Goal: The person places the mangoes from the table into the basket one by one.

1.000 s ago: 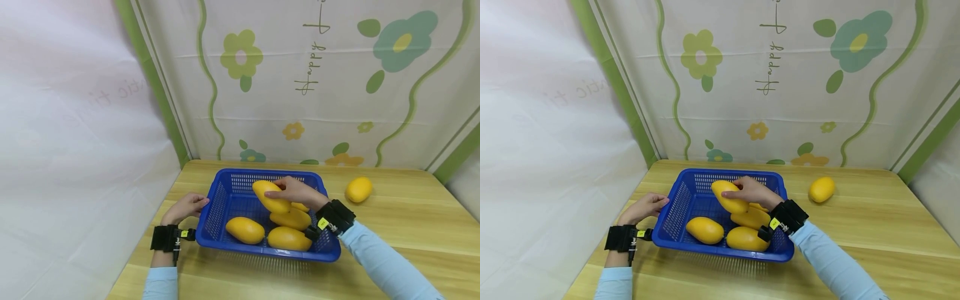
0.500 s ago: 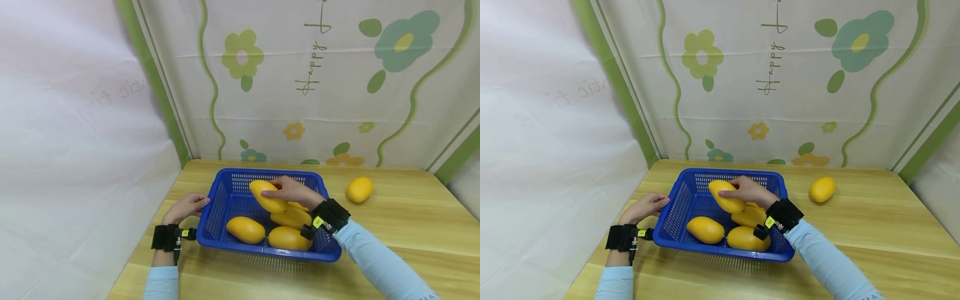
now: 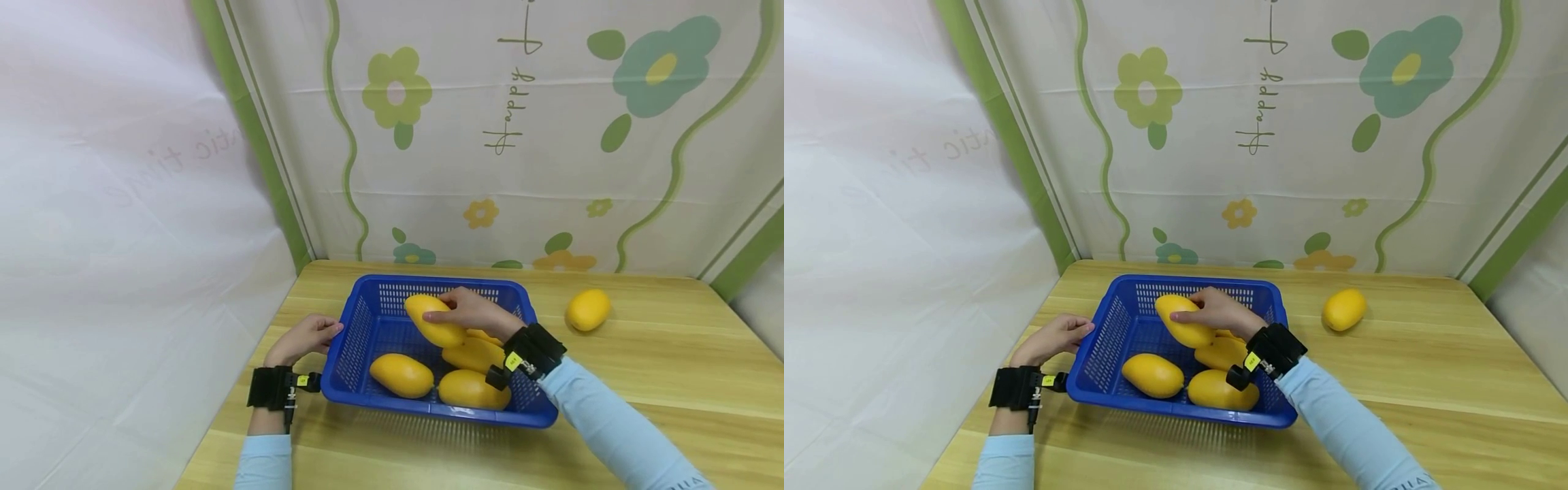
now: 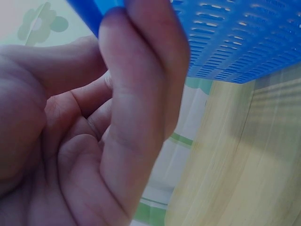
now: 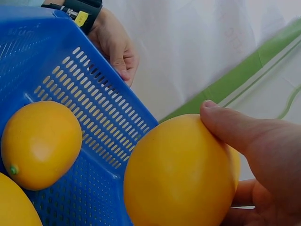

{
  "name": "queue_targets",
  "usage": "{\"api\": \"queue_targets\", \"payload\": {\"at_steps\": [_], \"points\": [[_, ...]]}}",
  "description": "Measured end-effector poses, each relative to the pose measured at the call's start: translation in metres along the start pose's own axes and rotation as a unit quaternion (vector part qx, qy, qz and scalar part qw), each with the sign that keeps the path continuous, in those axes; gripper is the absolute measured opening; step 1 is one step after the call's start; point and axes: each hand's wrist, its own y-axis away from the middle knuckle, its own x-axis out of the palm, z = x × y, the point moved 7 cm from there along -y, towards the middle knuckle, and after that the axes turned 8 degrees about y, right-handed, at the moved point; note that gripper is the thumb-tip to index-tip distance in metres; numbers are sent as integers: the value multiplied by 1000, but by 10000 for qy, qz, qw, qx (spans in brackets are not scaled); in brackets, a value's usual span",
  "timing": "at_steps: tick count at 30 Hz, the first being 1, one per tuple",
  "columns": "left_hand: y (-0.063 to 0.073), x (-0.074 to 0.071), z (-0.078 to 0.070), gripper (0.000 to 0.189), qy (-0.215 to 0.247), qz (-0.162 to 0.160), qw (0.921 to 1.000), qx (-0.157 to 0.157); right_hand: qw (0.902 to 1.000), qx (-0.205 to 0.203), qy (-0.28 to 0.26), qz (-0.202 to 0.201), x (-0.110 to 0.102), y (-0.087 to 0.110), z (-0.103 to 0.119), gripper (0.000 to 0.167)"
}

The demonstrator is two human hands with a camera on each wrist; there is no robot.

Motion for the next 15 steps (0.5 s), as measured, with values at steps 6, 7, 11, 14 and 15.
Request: {"api": "queue_targets", "payload": {"at_steps": [6,7,11,14,15], "points": [[-1,-1,1,40,14,-10,10000,-27,9999,-102,81,21,3,-4,2,39],[-1,-1,2,40,19,-10,10000,-32,9999,-109,84,27,3,-5,2,39],[-1,-1,2,39,30,-22,10000,-51,9998,-122,144,27,5,-9,3,41],[-1,-1,2,39,38,-27,10000,-64,9999,-23,119,34,8,-13,1,40],[-1,-1,2,40,37,-23,10000,-62,9999,-18,125,39,9,-14,1,40]]}}
